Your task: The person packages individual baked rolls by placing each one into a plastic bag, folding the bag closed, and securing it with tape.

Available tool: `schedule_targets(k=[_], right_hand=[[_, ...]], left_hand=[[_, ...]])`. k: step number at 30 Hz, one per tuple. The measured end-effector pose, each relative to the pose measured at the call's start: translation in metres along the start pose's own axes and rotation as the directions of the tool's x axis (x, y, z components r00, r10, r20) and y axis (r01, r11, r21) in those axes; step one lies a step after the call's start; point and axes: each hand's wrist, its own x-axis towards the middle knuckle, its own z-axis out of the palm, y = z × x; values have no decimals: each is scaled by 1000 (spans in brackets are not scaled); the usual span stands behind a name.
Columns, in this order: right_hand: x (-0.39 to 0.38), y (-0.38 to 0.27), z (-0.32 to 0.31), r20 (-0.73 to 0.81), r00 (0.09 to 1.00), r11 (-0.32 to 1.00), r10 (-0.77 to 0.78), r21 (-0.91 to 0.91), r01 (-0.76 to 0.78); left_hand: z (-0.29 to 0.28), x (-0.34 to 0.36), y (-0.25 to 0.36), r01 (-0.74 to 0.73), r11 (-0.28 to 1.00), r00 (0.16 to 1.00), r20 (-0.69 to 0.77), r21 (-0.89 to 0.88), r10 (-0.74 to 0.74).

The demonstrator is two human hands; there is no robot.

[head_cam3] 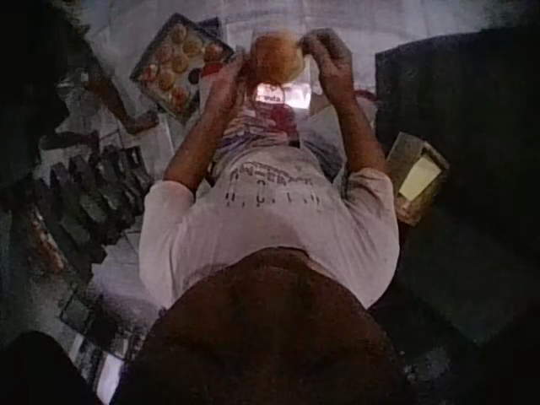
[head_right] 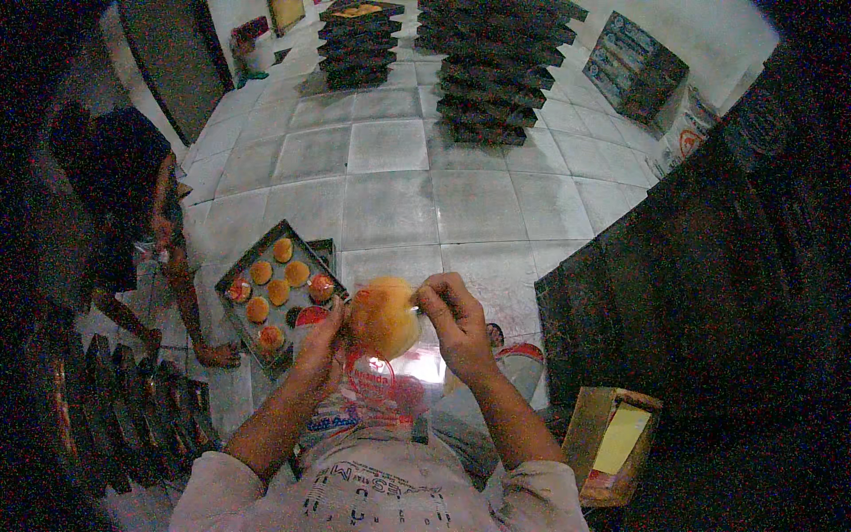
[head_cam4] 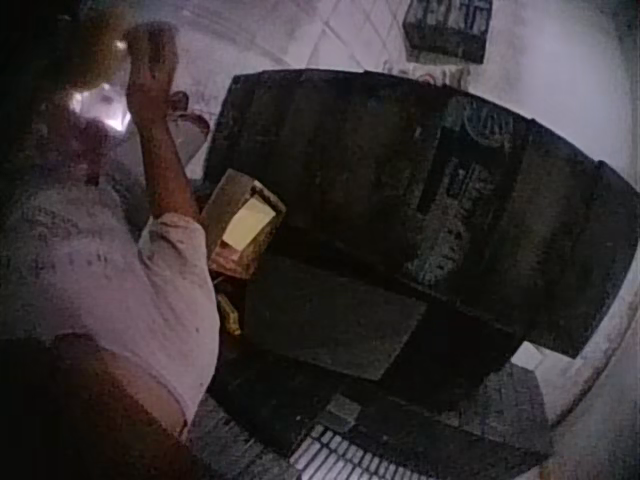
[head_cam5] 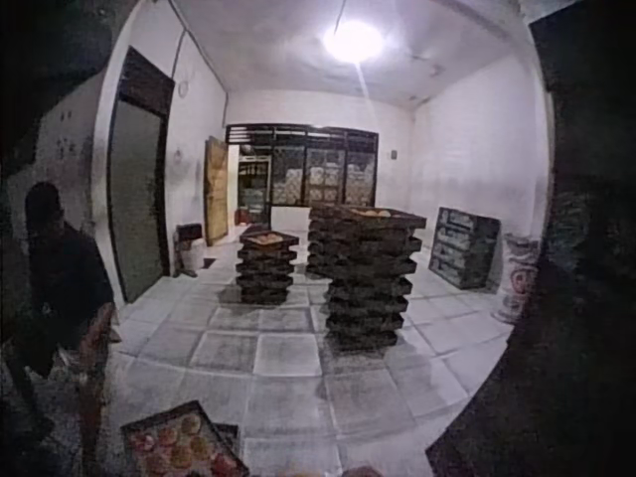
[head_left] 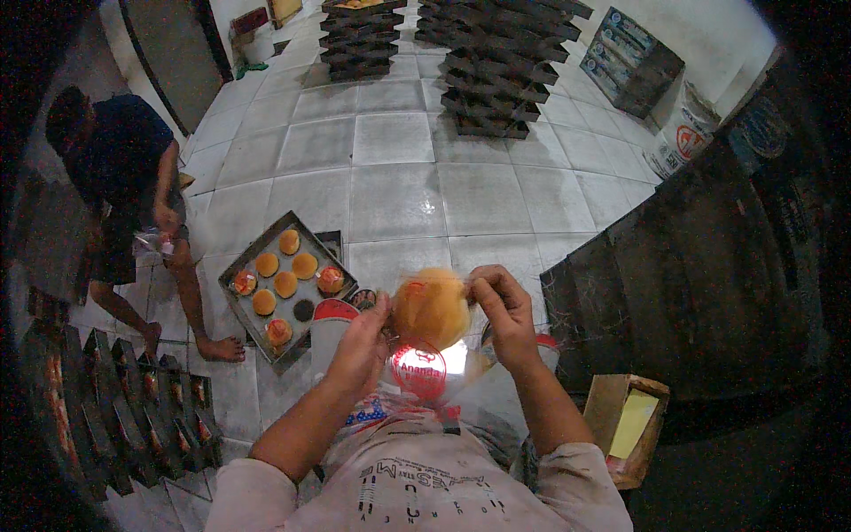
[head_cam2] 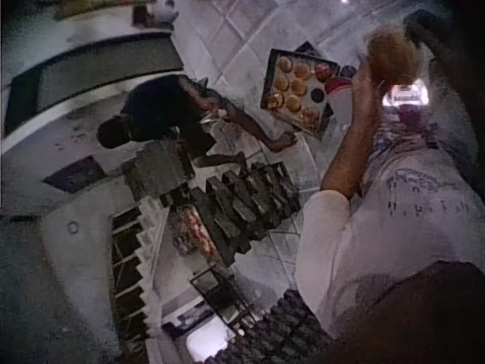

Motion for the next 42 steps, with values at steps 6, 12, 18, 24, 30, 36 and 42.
schedule_targets(k=[6, 12, 18, 24, 30, 36, 42], right_hand=[[8, -6, -5, 111, 993, 999, -28, -26, 31], [24, -23, -11, 214, 936, 896, -281, -292, 335], [25, -16, -9, 225, 949, 888, -220, -356, 291], [25, -8, -3, 177, 960, 909, -218, -321, 265], [18, 19, -19, -26, 997, 987, 68, -145, -72], [20, -1, -12, 67, 986, 955, 151, -267, -128], [16, 24, -14, 21, 968, 929, 251, -285, -234]], left_hand=[[12, 0, 24, -240, 904, 964, -26, 355, 266], [14, 0, 39, -421, 767, 893, 74, 484, 444], [13, 8, 45, -510, 542, 812, 167, 668, 559], [9, 0, 40, -454, 509, 835, 150, 732, 529], [0, -1, 37, -345, 796, 915, -9, 497, 402], [4, 4, 23, -193, 759, 966, -17, 622, 259], [13, 0, 19, -175, 584, 984, 125, 793, 125]])
